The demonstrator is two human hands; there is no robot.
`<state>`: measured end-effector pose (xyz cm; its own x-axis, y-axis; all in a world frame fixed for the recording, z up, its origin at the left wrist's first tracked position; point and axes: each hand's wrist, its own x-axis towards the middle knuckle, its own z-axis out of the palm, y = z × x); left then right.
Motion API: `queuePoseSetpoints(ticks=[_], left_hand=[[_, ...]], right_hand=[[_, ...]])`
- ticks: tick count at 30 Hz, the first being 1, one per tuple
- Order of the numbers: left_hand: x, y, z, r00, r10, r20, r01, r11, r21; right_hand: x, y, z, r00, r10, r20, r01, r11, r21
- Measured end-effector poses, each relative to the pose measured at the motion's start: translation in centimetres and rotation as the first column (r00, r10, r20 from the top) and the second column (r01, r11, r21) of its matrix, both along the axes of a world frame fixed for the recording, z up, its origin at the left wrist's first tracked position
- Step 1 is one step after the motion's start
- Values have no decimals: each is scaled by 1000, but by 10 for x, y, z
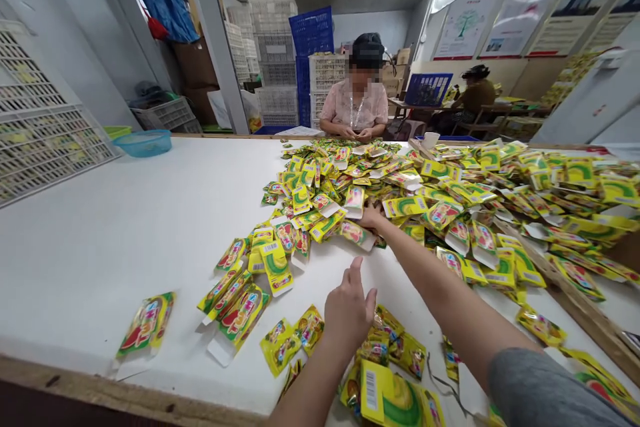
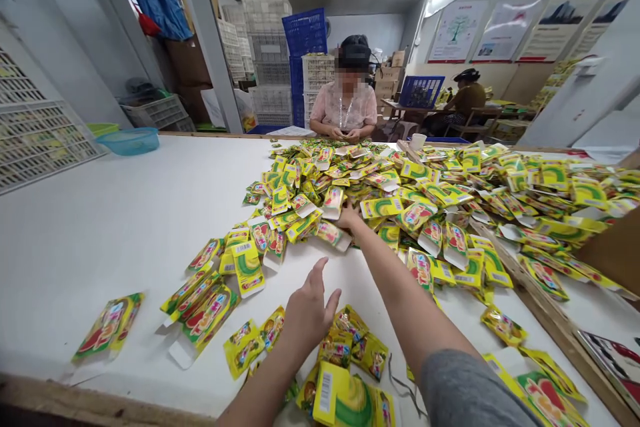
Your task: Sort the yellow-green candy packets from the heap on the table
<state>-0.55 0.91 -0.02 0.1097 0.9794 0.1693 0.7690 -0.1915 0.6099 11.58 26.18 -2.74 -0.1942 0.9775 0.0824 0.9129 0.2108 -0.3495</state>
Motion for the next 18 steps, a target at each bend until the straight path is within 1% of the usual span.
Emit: queuePoseSetpoints(ticks=[2, 5, 6, 8, 11, 13, 15, 16, 17, 18], left_hand=[[-1, 2, 2, 1000, 4, -9, -4, 1000, 1], [-4, 6, 0, 995, -34, -90, 33, 999, -14], [-5, 7, -2, 991, -43, -128, 38, 998, -41], [-8, 11, -7, 979, -34, -200, 10, 993, -117], [-16, 16, -12, 955, 46, -293, -113, 970, -216], [-22, 17, -12, 935, 101, -339, -189, 952, -239], [-28, 15, -9, 915, 137, -379, -238, 943, -234], [-30, 13, -7, 907, 146, -394, -250, 942, -224], [-32, 11, -5, 905, 149, -400, -251, 944, -216], [-33, 9, -3, 908, 142, -395, -241, 947, -213]], right_hand=[[-9, -12, -3, 999, 29, 27, -28, 998, -51], [-14, -37, -1, 993, 105, 49, -100, 990, -96], [-13, -47, 1, 988, 145, 50, -139, 985, -105], [-8, -70, 6, 969, 241, 46, -234, 964, -128], [7, -105, 17, 924, 381, 29, -370, 911, -183], [20, -126, 27, 881, 474, -5, -460, 852, -248], [37, -143, 42, 848, 524, -76, -521, 801, -295], [45, -150, 50, 847, 519, -119, -530, 800, -283], [54, -157, 59, 858, 487, -160, -513, 823, -245], [61, -163, 67, 882, 430, -190, -463, 865, -193]])
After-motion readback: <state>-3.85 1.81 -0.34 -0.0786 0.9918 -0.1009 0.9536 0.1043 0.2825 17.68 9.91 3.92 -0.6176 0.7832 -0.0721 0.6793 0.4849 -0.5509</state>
